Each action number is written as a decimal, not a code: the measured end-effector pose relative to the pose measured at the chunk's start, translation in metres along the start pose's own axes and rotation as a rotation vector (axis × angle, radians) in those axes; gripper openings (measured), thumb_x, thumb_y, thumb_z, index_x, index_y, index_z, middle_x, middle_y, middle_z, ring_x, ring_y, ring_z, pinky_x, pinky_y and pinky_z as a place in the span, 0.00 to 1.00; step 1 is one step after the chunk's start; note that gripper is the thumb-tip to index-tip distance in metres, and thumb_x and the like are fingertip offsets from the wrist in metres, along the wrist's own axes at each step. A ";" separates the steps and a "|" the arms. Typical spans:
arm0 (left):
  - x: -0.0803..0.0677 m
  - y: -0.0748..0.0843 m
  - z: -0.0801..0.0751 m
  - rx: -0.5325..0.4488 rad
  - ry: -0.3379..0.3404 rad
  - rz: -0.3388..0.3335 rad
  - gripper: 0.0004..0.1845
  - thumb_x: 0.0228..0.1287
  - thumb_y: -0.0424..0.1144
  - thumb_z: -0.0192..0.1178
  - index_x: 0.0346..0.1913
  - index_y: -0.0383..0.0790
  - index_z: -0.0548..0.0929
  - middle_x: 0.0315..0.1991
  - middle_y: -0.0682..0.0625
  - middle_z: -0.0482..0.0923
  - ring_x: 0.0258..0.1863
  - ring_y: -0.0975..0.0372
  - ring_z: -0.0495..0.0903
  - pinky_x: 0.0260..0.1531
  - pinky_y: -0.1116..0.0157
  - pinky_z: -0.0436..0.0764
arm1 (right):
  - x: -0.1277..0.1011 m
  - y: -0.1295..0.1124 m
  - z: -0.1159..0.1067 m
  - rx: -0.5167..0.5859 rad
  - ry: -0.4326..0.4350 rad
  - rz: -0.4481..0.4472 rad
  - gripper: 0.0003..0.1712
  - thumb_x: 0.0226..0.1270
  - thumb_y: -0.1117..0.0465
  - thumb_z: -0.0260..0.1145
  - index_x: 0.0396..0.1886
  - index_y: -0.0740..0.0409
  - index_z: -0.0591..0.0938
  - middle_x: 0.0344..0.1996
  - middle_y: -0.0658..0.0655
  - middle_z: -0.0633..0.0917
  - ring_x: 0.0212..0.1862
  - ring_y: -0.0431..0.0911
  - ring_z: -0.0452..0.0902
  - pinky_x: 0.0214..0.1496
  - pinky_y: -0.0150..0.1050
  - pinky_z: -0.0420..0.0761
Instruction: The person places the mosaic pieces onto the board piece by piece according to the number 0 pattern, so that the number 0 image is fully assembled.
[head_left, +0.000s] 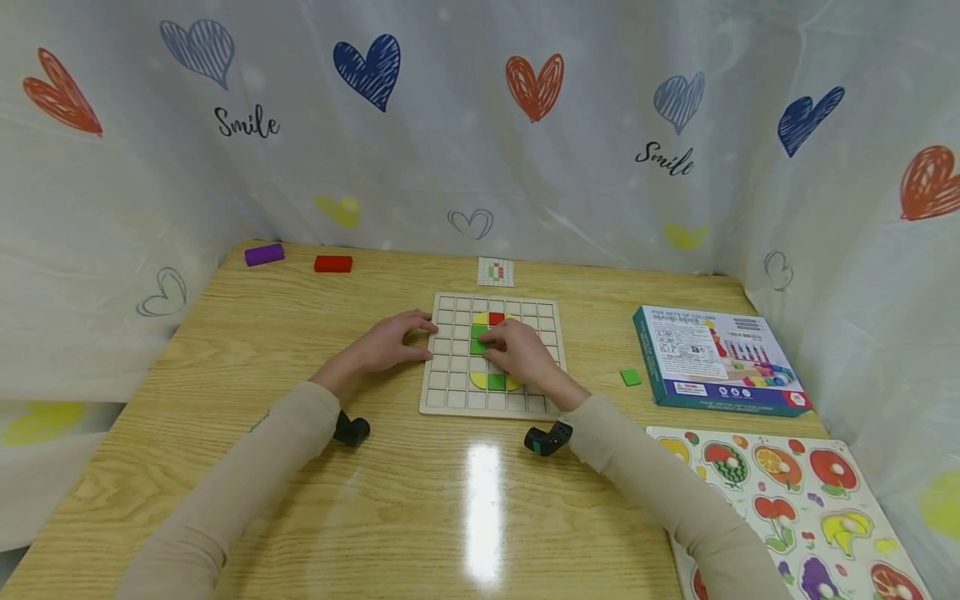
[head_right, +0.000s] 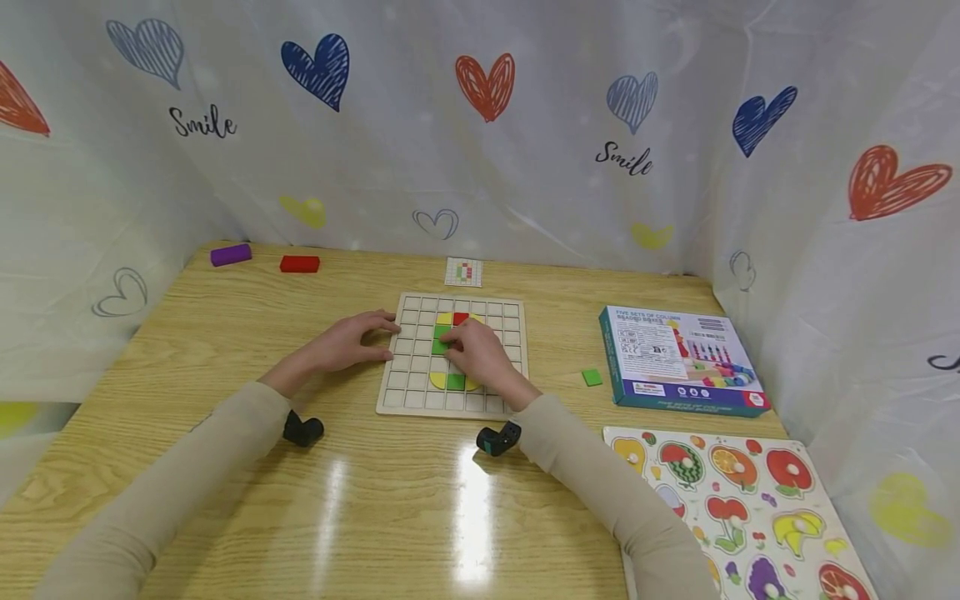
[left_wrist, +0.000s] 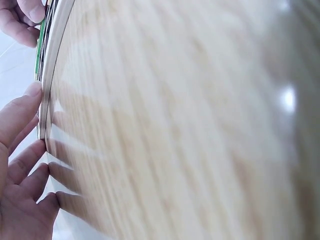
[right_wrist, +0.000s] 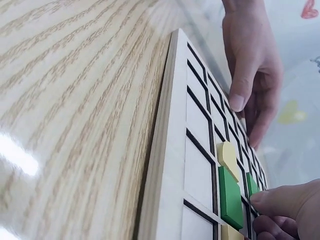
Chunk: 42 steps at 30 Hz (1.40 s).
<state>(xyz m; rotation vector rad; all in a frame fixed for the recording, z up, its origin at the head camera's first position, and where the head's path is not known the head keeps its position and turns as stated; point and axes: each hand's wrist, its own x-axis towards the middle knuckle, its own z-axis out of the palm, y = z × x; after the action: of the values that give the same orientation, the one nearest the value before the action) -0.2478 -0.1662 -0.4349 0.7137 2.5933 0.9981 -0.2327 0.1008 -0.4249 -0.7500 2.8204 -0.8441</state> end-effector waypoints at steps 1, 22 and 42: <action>0.000 0.000 0.000 0.003 0.001 0.002 0.24 0.65 0.41 0.65 0.62 0.36 0.77 0.72 0.39 0.60 0.75 0.46 0.51 0.72 0.47 0.52 | 0.000 0.000 0.000 -0.001 0.002 0.000 0.14 0.67 0.64 0.67 0.52 0.60 0.86 0.42 0.57 0.83 0.35 0.45 0.70 0.36 0.35 0.71; 0.001 0.003 0.002 0.018 0.019 0.019 0.24 0.64 0.40 0.66 0.61 0.35 0.77 0.71 0.38 0.62 0.74 0.45 0.53 0.72 0.48 0.53 | -0.010 0.008 -0.001 0.100 0.092 0.009 0.13 0.69 0.62 0.66 0.51 0.60 0.86 0.44 0.56 0.83 0.44 0.46 0.79 0.47 0.41 0.80; -0.001 0.002 0.002 0.018 0.010 -0.007 0.25 0.65 0.42 0.65 0.62 0.36 0.77 0.72 0.39 0.60 0.74 0.46 0.52 0.72 0.48 0.51 | -0.103 0.075 -0.042 0.108 0.328 0.321 0.29 0.72 0.57 0.61 0.67 0.67 0.70 0.63 0.70 0.70 0.62 0.63 0.68 0.62 0.61 0.67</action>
<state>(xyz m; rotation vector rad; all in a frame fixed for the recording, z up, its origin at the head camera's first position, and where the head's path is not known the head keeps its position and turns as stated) -0.2453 -0.1644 -0.4344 0.7048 2.6149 0.9794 -0.1845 0.2262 -0.4343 -0.1436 3.0185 -1.1342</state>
